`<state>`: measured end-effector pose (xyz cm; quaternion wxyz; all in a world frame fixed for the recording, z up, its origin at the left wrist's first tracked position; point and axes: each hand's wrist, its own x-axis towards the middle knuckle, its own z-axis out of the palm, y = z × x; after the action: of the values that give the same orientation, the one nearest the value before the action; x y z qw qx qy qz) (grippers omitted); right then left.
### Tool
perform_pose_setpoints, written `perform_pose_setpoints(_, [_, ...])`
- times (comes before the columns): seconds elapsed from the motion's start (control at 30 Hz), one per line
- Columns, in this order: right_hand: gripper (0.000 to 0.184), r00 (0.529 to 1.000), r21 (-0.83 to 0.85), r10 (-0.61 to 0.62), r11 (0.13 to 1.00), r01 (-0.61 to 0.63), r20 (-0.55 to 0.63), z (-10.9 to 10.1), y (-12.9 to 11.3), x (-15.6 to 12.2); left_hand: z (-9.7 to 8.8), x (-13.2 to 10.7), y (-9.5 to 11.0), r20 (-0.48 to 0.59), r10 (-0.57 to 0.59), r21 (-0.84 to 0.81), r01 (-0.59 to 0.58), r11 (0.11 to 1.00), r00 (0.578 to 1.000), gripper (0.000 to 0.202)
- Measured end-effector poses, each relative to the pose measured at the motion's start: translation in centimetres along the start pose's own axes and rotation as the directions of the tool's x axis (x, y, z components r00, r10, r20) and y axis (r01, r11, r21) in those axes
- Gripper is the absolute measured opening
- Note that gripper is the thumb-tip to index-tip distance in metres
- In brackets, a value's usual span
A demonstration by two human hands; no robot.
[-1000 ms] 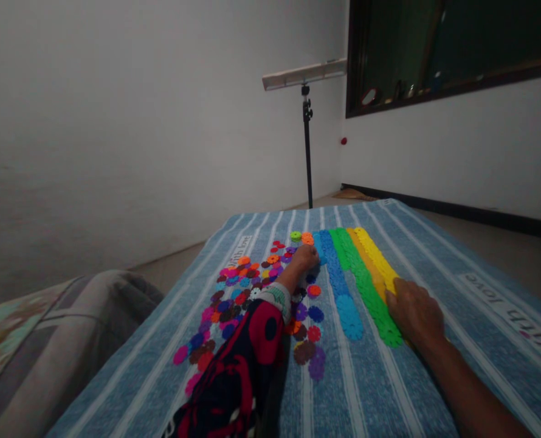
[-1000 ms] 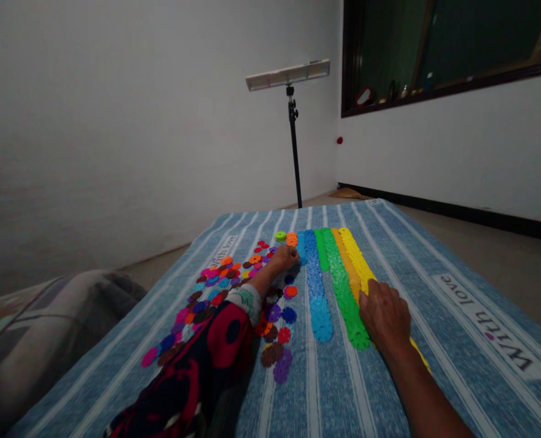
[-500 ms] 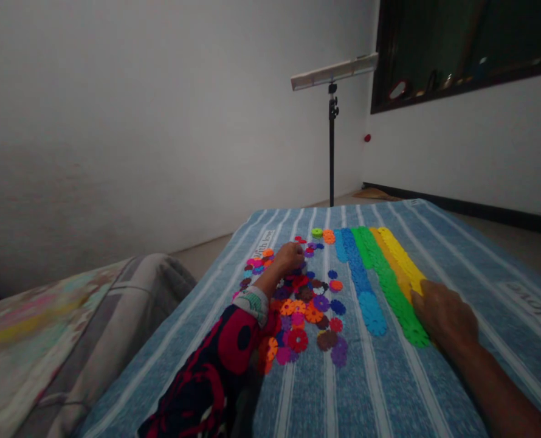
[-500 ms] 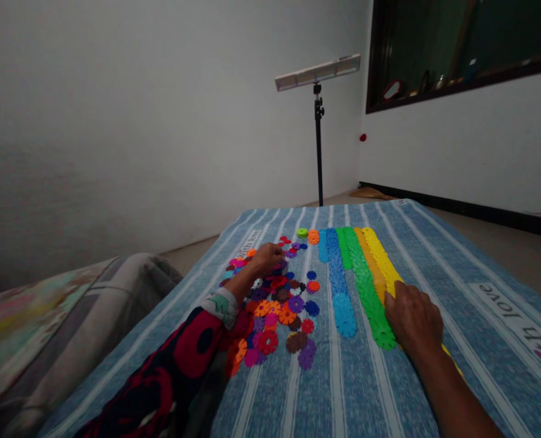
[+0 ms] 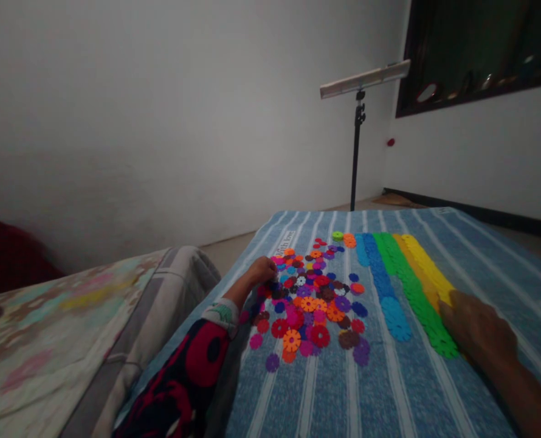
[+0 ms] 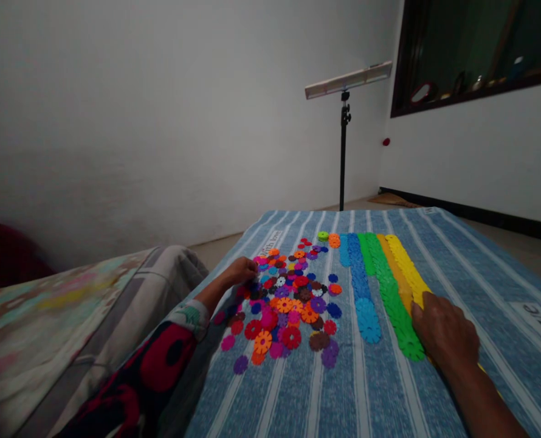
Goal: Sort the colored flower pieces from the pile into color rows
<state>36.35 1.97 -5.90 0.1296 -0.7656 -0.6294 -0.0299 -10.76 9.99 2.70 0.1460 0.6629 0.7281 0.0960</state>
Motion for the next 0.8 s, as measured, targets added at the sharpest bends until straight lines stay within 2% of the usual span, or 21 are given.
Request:
perform_pose_setpoints(0.27, [0.035,1.0,-0.005,0.006,1.0,-0.006,0.006,-0.1,-0.1,0.0,1.7,0.5,0.2,-0.011,0.01,-0.052,-0.01,0.999,1.0,0.015])
perform_pose_setpoints(0.57, [0.035,0.999,-0.022,-0.018,1.0,0.017,-0.027,0.6,0.2,0.1,2.1,0.8,0.1,0.014,0.012,-0.177,-0.009,0.984,1.0,0.012])
perform_pose_setpoints(0.8, [0.032,1.0,-0.031,-0.009,0.999,0.008,-0.013,0.3,-0.1,0.1,2.0,0.3,0.4,0.02,0.0,-0.339,0.007,0.941,1.0,0.021])
